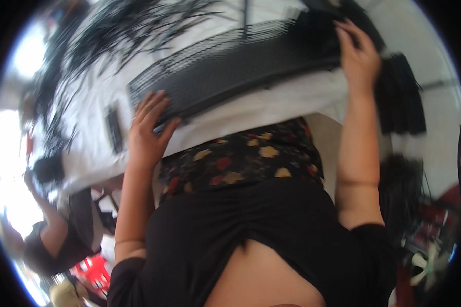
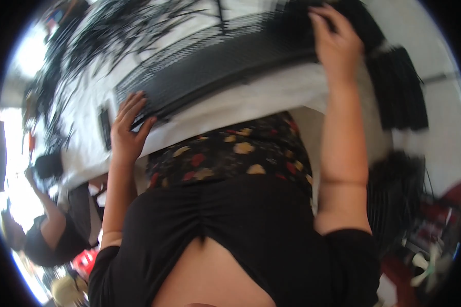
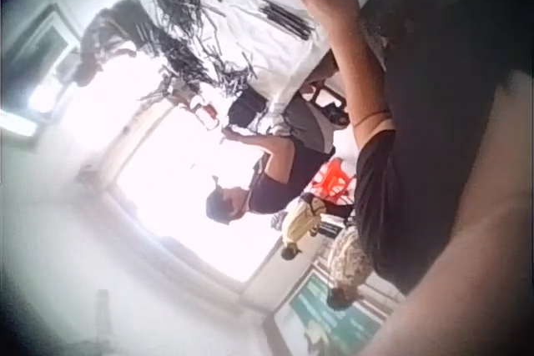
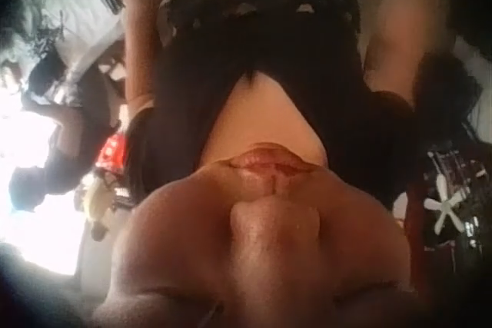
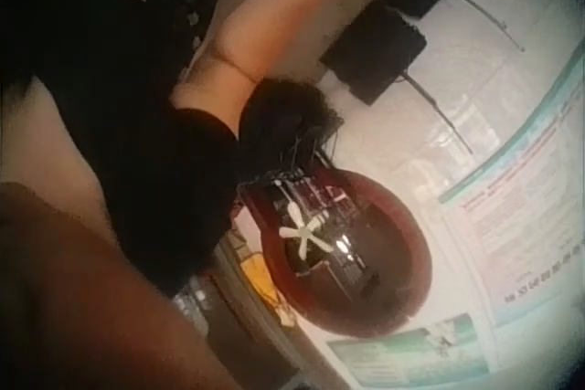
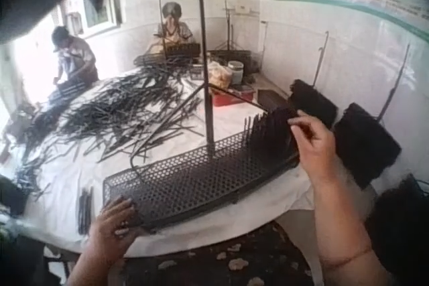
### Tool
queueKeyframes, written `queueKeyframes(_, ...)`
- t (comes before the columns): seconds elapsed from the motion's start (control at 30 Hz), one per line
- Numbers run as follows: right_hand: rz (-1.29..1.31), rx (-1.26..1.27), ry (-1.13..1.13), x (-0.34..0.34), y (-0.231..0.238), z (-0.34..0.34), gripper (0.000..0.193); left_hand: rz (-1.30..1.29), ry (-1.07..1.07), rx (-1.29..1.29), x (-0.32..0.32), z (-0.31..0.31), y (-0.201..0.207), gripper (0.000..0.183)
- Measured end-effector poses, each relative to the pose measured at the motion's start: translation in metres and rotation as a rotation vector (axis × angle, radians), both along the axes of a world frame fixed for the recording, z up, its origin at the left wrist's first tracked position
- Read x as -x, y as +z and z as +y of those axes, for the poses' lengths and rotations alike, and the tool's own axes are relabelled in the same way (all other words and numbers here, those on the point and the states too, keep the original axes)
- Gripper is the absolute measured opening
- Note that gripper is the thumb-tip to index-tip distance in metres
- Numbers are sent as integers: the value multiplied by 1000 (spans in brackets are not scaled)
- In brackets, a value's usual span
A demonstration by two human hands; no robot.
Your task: The person inserts black plastic bristles into the holes of a perforated metal frame by hand, then gathers and aligns bundles of black plastic bristles from a pile on the table.
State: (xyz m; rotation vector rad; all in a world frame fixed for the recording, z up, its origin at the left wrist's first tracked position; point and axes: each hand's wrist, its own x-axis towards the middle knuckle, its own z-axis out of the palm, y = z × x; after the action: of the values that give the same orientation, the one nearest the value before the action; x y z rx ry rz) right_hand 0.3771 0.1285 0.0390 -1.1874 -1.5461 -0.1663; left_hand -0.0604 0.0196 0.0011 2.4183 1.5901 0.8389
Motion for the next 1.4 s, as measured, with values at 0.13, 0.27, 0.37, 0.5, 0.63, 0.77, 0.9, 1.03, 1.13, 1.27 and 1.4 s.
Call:
queueKeyframes(0.13, -81, -62, 77, 16, -23, -49, 17, -161, 447, -312, 64, 3, 0, 31)
queueKeyframes(0.27, -228, 113, 66, 42, -68, -75, 16, 53, 939, 46, 146, -5, -20, 64)
queueKeyframes(0.37, -185, 139, 141, 60, -87, -80, 16, 217, 1074, 460, 136, 2, -27, 96)
queueKeyframes(0.5, -164, 148, 145, 67, -81, -74, 14, 292, 1008, 677, 132, 20, -30, 60)
queueKeyframes(0.63, -134, 245, 157, 55, -87, -69, 12, 212, 906, 767, 128, 31, -26, 34)
queueKeyframes(0.77, 50, 162, 169, 66, -87, -76, 16, 349, 854, 645, 113, 27, -33, 33)
queueKeyframes(0.9, 59, 102, 207, 69, -62, -82, 18, 154, 897, 596, 122, 17, -32, 32)
queueKeyframes(1.03, 221, 117, 370, 77, -37, -83, 35, -969, 546, 421, 65, 17, 27, 22)
queueKeyframes(1.13, 526, 248, 834, 147, -1, -82, 50, -1337, -92, 616, -29, -12, 47, 13)
queueKeyframes(1.27, 543, 616, 1142, 200, 3, -81, 34, -1255, -300, 1133, -87, -35, 8, 16)
queueKeyframes(1.4, 52, 661, 1032, 201, -16, -104, 6, -754, -403, 959, -73, -43, 2, 26)
